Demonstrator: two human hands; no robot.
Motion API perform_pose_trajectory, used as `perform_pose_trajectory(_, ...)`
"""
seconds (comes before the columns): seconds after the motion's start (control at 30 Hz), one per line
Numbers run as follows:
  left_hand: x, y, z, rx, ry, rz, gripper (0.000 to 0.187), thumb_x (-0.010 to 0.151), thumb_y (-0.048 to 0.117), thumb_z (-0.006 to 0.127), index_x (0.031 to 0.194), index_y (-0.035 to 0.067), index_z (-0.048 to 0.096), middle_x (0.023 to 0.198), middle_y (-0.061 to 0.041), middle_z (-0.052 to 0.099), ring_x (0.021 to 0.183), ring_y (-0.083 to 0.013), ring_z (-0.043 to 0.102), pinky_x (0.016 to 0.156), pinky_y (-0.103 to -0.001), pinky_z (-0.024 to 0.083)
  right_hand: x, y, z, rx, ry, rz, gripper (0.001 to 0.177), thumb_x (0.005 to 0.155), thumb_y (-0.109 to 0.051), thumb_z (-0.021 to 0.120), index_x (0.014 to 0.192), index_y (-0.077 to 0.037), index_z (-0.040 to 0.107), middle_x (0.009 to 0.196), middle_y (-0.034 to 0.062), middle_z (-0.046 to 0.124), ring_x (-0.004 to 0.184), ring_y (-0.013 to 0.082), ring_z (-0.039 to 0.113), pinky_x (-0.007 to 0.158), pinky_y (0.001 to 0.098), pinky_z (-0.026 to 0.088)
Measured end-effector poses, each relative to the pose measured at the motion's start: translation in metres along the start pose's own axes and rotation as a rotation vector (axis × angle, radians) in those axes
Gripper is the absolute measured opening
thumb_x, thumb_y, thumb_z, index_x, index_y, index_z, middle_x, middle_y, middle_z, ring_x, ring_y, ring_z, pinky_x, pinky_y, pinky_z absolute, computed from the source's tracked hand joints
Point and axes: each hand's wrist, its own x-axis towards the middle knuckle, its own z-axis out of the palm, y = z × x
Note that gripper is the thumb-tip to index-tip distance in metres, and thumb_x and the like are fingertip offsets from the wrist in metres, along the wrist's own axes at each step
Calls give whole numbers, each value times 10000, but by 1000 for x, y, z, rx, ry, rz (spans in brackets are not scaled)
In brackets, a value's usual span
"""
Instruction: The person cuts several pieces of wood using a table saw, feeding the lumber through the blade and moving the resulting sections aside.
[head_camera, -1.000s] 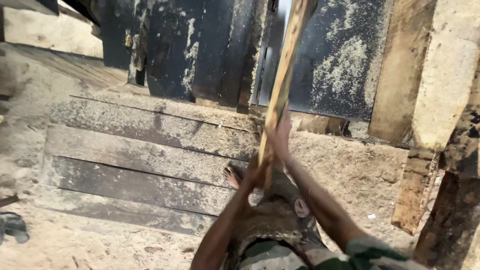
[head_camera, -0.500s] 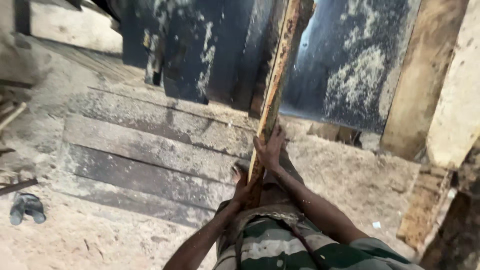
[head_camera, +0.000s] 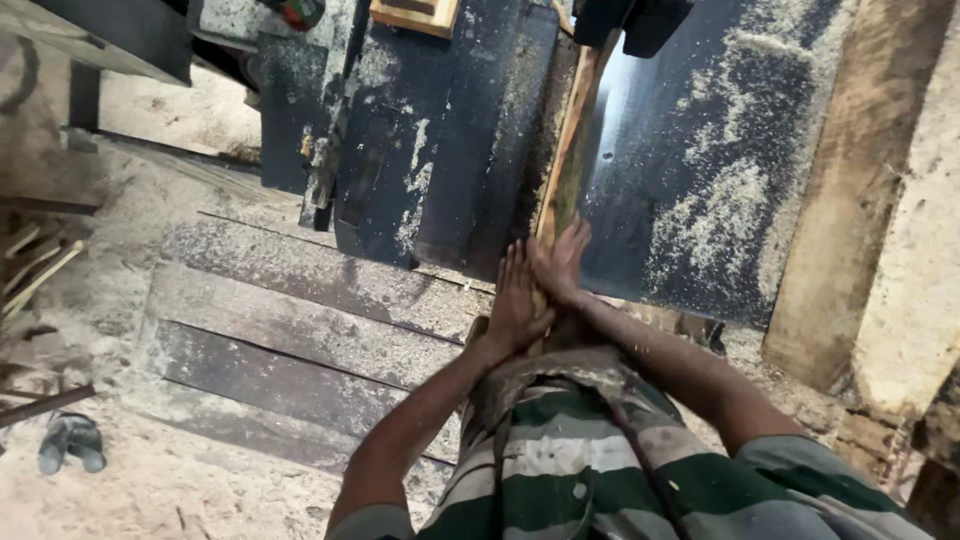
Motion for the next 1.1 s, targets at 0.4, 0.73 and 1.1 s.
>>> perform_pose_trajectory(0.4,147,-16,5,112,30,-43,1134,795,500,761,1589,-58,174,1663,-303,163,1559,-456,125,1256,-567,142,171,11,0,-108,77,45,1012,884,-443,759,1503,173,249,1483,398,325,1391,540,323,1194,548,290)
perform_pose_trajectory(0.73,-4,13,4,76,143,84,502,1031,61,525,1531,12,525,1483,-237,554,1351,-422,565,1138,-479,491,-22,52,20,565,140,-1,619,1117,-430,405,1545,18,398,1520,274,472,1401,402,452,1175,454,347)
perform_pose_trajectory(1.1,172,-24,18,290,188,11,552,937,99,600,1486,94,542,1420,-114,624,1384,-298,538,1082,-403,488,150,14,-5,651,262,69,669,1089,-533,419,1501,-16,522,1472,203,599,1345,309,570,1149,395,425)
